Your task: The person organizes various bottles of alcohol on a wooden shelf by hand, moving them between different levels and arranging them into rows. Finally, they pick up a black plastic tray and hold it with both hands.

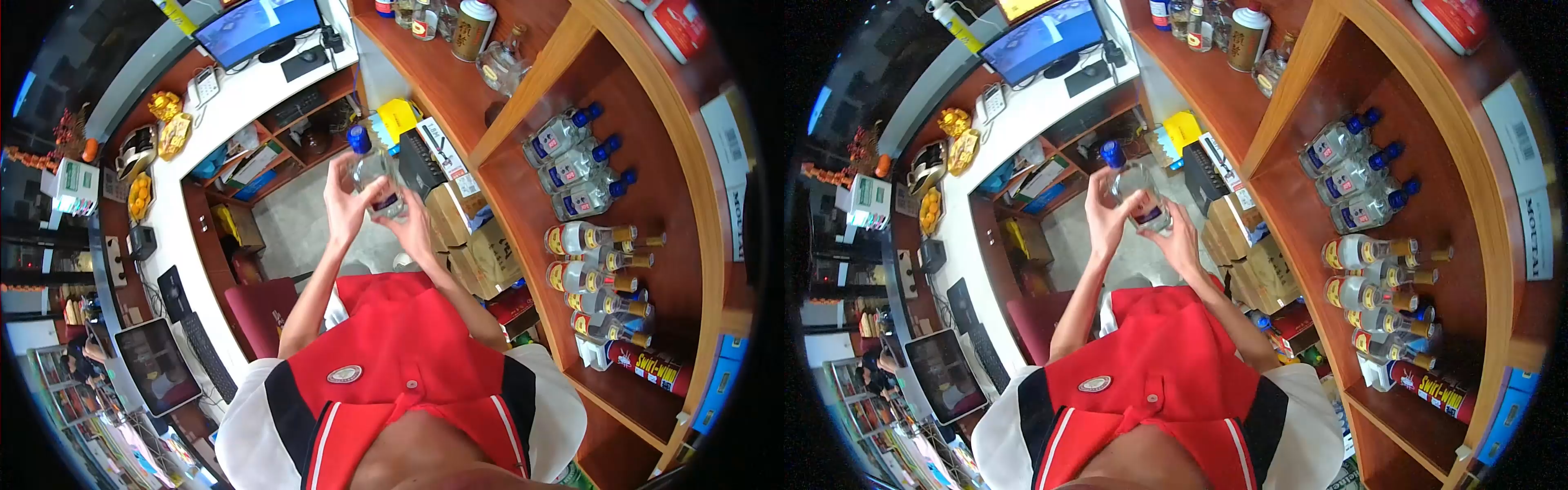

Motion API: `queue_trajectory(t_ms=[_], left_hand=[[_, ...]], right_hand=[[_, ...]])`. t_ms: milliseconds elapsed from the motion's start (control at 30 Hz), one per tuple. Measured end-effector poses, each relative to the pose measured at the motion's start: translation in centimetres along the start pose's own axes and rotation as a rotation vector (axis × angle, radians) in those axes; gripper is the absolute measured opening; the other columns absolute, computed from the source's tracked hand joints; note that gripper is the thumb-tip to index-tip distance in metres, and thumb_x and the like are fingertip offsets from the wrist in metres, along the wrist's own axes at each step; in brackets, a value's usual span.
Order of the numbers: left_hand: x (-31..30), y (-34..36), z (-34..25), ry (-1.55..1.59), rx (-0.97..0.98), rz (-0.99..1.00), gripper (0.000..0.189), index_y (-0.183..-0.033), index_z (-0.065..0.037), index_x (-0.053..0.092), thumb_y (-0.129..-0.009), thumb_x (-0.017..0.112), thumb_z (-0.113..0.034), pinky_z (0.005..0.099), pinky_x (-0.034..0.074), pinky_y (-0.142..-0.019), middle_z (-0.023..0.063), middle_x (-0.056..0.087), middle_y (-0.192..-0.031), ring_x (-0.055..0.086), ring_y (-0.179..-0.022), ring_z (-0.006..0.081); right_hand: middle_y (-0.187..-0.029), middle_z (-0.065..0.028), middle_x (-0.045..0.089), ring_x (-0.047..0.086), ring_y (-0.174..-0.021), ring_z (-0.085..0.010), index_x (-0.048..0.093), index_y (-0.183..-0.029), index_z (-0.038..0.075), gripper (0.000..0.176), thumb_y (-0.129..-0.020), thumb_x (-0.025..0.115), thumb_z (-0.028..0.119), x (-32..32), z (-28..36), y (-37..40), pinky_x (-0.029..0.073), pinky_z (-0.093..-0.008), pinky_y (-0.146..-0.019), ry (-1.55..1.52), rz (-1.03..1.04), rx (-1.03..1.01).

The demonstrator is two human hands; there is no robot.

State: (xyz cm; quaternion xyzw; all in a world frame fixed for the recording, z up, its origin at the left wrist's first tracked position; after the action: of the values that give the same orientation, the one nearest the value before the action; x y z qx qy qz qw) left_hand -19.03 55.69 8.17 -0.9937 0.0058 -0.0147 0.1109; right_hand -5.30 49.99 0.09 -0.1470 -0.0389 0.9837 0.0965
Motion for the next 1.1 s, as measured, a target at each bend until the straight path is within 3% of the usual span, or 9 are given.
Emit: queue_trajectory(t_ms=[200,333,600,667,767,833,900,1000,1100], left_hand=[[4.9,-10.5,2.1,0.094,0.006,0.199,0.071,-0.142,0.000,0.051,-0.082,0.088,-0.010,0.0374,0.052,-0.103,0.0137,0.063,-0.132,0.062,-0.119,0.0194],[8.5,-17.1,3.8,0.189,0.007,0.379,0.074,-0.143,0.000,0.053,-0.079,0.089,-0.012,0.0380,0.052,-0.104,0.0126,0.063,-0.133,0.063,-0.120,0.0208],[16.3,-28.1,7.1,0.143,0.151,0.718,0.072,-0.142,0.000,0.056,-0.079,0.089,-0.014,0.0376,0.051,-0.103,0.0149,0.066,-0.132,0.064,-0.119,0.0220],[18.2,-29.7,8.4,0.106,0.272,0.766,0.073,-0.143,0.001,0.054,-0.080,0.088,-0.013,0.0360,0.053,-0.100,0.0165,0.068,-0.130,0.065,-0.116,0.0185],[20.0,-31.4,7.9,0.046,0.247,0.871,0.075,-0.144,0.000,0.055,-0.078,0.089,-0.015,0.0366,0.053,-0.100,0.0176,0.067,-0.132,0.066,-0.117,0.0205],[21.6,-32.2,9.0,0.107,0.170,0.960,0.077,-0.144,0.000,0.055,-0.077,0.089,-0.018,0.0372,0.050,-0.104,0.0188,0.066,-0.135,0.064,-0.122,0.0228],[22.8,-32.8,8.8,0.154,0.290,0.947,0.075,-0.140,-0.001,0.058,-0.074,0.090,-0.019,0.0426,0.050,-0.105,0.0197,0.065,-0.133,0.064,-0.123,0.0317],[25.4,-33.4,10.5,0.178,0.301,0.987,0.075,-0.140,-0.001,0.058,-0.074,0.090,-0.021,0.0427,0.048,-0.107,0.0204,0.063,-0.134,0.062,-0.125,0.0332],[27.0,-33.6,11.1,0.172,0.298,1.013,0.077,-0.142,-0.002,0.056,-0.075,0.090,-0.020,0.0424,0.047,-0.107,0.0196,0.059,-0.133,0.059,-0.125,0.0338]], right_hand=[[-0.125,-0.0260,0.064,0.062,-0.117,-0.0454,0.053,-0.140,-0.002,0.084,-0.074,0.092,0.032,-1.9,-0.1,-9.4,0.051,-0.0492,-0.096,0.213,-0.289,-0.084],[-0.124,-0.0265,0.065,0.060,-0.118,-0.0462,0.054,-0.139,-0.003,0.084,-0.074,0.092,0.034,-3.0,-0.7,-15.0,0.049,-0.0503,-0.099,0.313,-0.452,-0.061],[-0.117,-0.0275,0.065,0.058,-0.114,-0.0448,0.055,-0.133,-0.004,0.079,-0.076,0.090,0.039,-4.6,-3.5,-23.5,0.048,-0.0513,-0.096,0.558,-0.826,0.185],[-0.116,-0.0285,0.064,0.058,-0.112,-0.0458,0.054,-0.132,-0.004,0.078,-0.077,0.089,0.038,-5.0,-4.5,-25.1,0.049,-0.0517,-0.094,0.583,-0.875,0.238],[-0.114,-0.0306,0.061,0.060,-0.107,-0.0488,0.053,-0.133,-0.003,0.077,-0.079,0.088,0.038,-5.5,-5.7,-27.0,0.051,-0.0534,-0.090,0.602,-0.952,0.306],[-0.113,-0.0309,0.061,0.061,-0.105,-0.0495,0.051,-0.136,-0.001,0.078,-0.079,0.088,0.037,-5.9,-6.0,-27.9,0.051,-0.0537,-0.088,0.553,-1.042,0.305],[-0.119,-0.0305,0.061,0.059,-0.111,-0.0493,0.048,-0.138,-0.002,0.077,-0.081,0.087,0.033,-6.1,-5.9,-28.7,0.050,-0.0536,-0.092,0.528,-1.090,0.413],[-0.137,-0.0286,0.056,0.055,-0.121,-0.0483,0.043,-0.145,-0.003,0.076,-0.085,0.082,0.023,-6.7,-6.4,-29.7,0.047,-0.0533,-0.098,0.539,-1.118,0.385],[-0.139,-0.0303,0.054,0.055,-0.121,-0.0488,0.039,-0.149,-0.004,0.078,-0.087,0.080,0.019,-6.7,-6.7,-30.7,0.047,-0.0528,-0.100,0.536,-1.248,0.247]])
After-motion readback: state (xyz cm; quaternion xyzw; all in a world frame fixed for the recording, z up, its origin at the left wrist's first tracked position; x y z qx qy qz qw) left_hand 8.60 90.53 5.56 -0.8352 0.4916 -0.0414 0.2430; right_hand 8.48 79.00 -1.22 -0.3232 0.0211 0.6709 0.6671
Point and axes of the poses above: each hand's wrist, its own y-axis away from the middle knuckle, its own x-axis out of the palm, z = x × y, the point moved 1 cm from there along -y, towards the middle knuckle
